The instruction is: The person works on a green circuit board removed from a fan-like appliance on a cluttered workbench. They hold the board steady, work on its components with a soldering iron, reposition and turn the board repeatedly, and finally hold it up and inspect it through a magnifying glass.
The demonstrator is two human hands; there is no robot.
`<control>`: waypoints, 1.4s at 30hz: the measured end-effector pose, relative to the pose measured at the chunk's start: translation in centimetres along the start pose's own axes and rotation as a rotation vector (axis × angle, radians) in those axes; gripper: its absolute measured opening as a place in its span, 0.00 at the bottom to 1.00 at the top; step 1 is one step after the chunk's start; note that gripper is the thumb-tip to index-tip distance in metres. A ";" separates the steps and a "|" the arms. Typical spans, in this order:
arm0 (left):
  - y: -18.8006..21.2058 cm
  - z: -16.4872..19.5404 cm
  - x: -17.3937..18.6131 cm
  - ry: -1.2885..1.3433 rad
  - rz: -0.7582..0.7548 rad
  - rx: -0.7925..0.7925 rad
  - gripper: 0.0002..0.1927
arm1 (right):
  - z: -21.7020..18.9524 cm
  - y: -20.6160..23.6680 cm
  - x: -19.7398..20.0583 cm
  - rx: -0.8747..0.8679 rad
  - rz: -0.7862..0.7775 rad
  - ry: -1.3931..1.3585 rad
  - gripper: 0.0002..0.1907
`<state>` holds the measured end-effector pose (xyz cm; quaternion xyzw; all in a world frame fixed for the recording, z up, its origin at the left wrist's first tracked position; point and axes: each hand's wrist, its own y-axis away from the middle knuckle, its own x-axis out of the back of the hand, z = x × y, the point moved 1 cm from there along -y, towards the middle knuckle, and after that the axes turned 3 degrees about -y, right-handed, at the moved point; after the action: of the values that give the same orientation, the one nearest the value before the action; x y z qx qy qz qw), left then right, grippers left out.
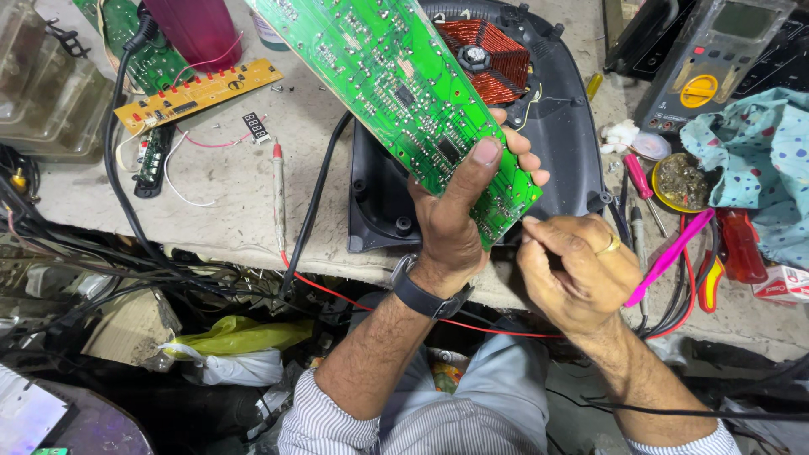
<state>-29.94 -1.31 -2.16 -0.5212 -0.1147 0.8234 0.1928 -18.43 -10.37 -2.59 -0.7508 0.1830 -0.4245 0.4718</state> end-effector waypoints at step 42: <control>0.2 0.3 0.3 0.029 0.031 0.046 0.24 | 0.2 -0.2 0.2 -0.003 0.013 0.011 0.13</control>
<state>-30.38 -1.38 -2.31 -0.5302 -0.0850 0.8211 0.1935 -18.15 -10.27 -2.36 -0.7481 0.1909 -0.4252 0.4723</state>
